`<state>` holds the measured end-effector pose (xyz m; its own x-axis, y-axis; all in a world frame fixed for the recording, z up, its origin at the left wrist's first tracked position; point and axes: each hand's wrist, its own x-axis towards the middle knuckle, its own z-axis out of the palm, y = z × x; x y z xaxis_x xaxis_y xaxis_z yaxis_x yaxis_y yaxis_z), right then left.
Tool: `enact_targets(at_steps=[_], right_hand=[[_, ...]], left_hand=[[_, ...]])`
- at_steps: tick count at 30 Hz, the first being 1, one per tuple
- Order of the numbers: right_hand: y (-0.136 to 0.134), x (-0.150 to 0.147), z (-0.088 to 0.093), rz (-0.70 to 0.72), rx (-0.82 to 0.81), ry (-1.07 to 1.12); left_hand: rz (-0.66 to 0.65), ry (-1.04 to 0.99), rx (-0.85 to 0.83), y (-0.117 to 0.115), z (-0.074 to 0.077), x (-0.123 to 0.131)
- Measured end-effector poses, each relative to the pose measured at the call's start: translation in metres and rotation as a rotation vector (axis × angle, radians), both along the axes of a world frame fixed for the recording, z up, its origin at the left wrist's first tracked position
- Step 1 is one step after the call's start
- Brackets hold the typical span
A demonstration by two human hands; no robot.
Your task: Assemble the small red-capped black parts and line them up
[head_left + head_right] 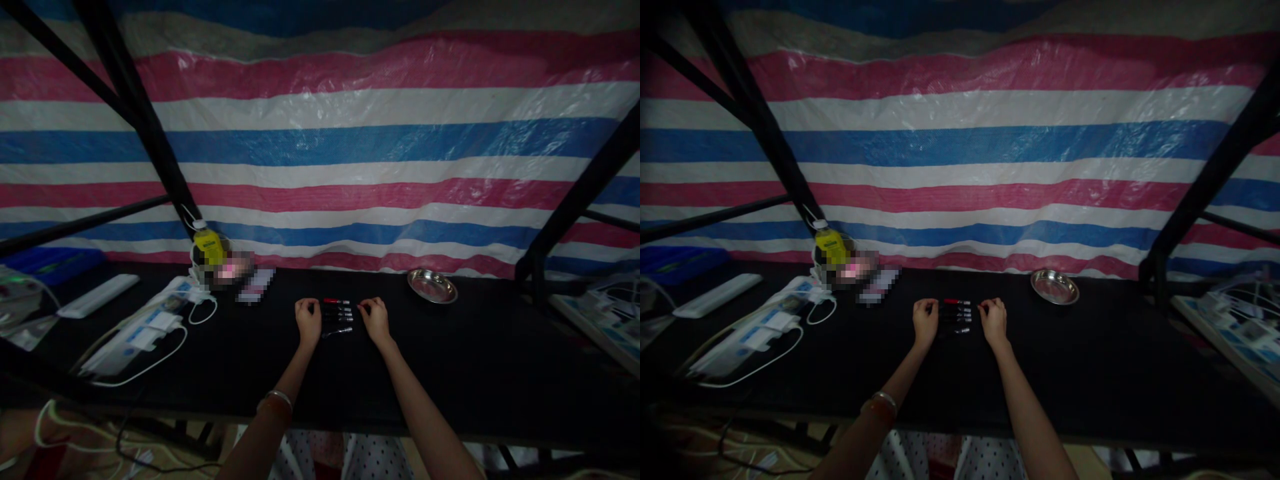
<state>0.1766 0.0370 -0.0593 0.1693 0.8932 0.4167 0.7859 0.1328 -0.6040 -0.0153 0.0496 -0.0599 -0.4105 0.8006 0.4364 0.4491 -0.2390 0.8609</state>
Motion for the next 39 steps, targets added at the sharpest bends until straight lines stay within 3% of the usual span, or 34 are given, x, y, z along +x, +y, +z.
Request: enact_targets(at_steps=[15,23,30,34,39], right_hand=[[-0.018,-0.019,0.03,-0.133,-0.29,-0.406],[-0.023,-0.026,0.036,-0.169,-0.359,-0.506],[-0.024,-0.025,0.031,-0.176,-0.319,-0.481],[-0.026,-0.021,0.028,-0.18,-0.166,-0.339],[-0.033,-0.026,0.033,0.097,0.027,-0.066]], left_hand=[[-0.027,-0.009,-0.006,0.0,0.001,-0.001],[-0.027,-0.017,-0.017,-0.001,0.002,0.001],[-0.045,0.01,-0.012,-0.01,0.011,0.003],[-0.067,0.124,0.104,-0.026,0.021,0.008],[-0.209,0.415,0.202,-0.045,0.033,0.015]])
